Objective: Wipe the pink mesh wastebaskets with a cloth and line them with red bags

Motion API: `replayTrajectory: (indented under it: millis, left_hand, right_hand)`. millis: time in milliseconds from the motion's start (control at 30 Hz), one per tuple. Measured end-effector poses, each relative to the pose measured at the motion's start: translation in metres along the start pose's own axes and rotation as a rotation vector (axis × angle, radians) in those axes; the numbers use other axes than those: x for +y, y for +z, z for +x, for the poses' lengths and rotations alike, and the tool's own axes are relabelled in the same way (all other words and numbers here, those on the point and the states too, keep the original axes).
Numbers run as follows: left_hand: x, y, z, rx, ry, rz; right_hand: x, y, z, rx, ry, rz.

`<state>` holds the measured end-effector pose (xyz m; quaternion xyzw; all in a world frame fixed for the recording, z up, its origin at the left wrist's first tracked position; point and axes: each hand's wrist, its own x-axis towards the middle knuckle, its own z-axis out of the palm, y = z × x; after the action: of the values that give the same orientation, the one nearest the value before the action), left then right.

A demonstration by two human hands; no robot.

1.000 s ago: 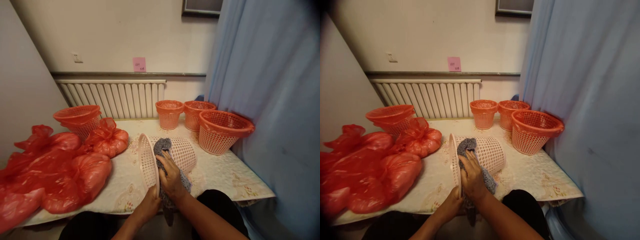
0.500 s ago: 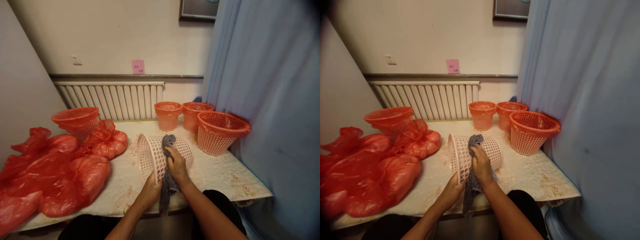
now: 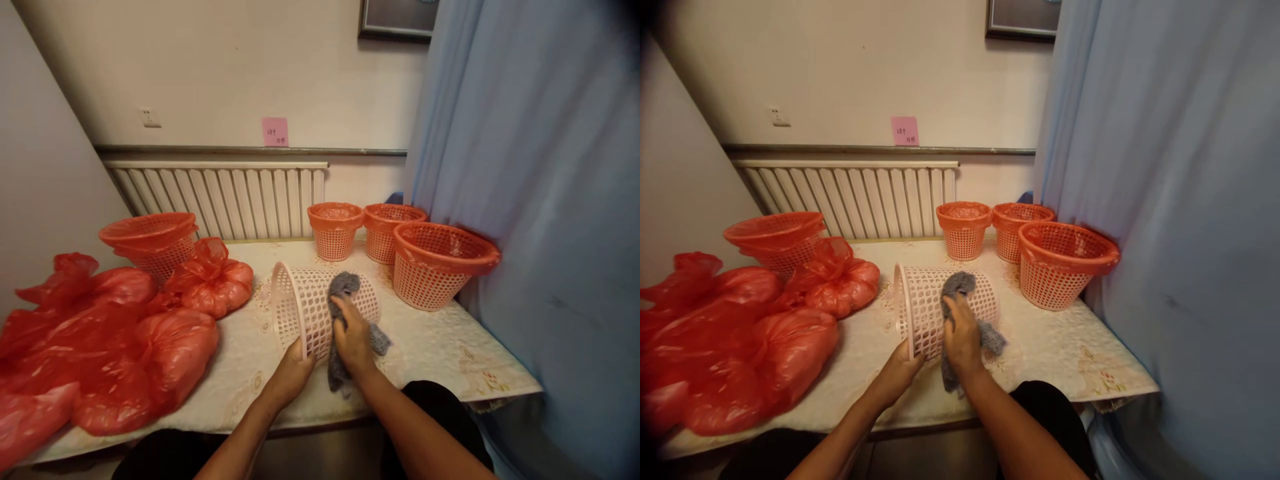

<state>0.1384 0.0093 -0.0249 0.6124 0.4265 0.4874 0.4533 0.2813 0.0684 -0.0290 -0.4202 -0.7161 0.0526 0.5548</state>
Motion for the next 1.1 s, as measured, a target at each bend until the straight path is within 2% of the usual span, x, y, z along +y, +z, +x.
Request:
replayTrajectory:
  millis: [100,200,333,533,600,667,767,900,1000,1100]
  left_hand:
    - [-0.002,-0.003,0.003,0.013,-0.015,0.008]
    - [-0.009,-0.004,-0.002,0.018,-0.012,0.067]
    - [-0.019,0.005,-0.018,-0.018,0.021,0.137]
    - [-0.025,0.020,-0.040,-0.156,0.012,0.122]
    - [-0.020,0.020,-0.036,-0.144,0.006,0.117]
    - [-0.011,0.019,-0.027,-0.055,0.014,0.115]
    - [0.002,0.019,-0.011,0.058,0.053,0.077]
    - [0.007,0.020,-0.004,0.056,0.063,0.012]
    - [0.003,0.019,-0.006,0.062,0.022,0.009]
    - [0.000,0.016,-0.010,0.054,-0.013,0.030]
  right_hand:
    - [-0.031,0.013,-0.020,-0.073,-0.185,0.063]
    - [-0.042,0.016,-0.025,-0.079,-0.261,0.093]
    - [-0.042,0.009,-0.016,-0.060,-0.251,0.087]
    - [-0.048,-0.009,-0.004,-0.068,-0.222,0.075]
    - [-0.047,-0.011,-0.003,-0.068,-0.231,0.072]
    - [-0.046,-0.011,-0.003,-0.065,-0.242,0.070]
    - [-0.041,-0.009,-0.002,-0.067,-0.247,0.072]
    - [-0.027,-0.005,0.003,-0.083,-0.232,0.068]
    - [-0.001,-0.009,0.015,-0.058,-0.159,0.014]
    - [0.038,-0.022,0.032,0.001,0.017,-0.094]
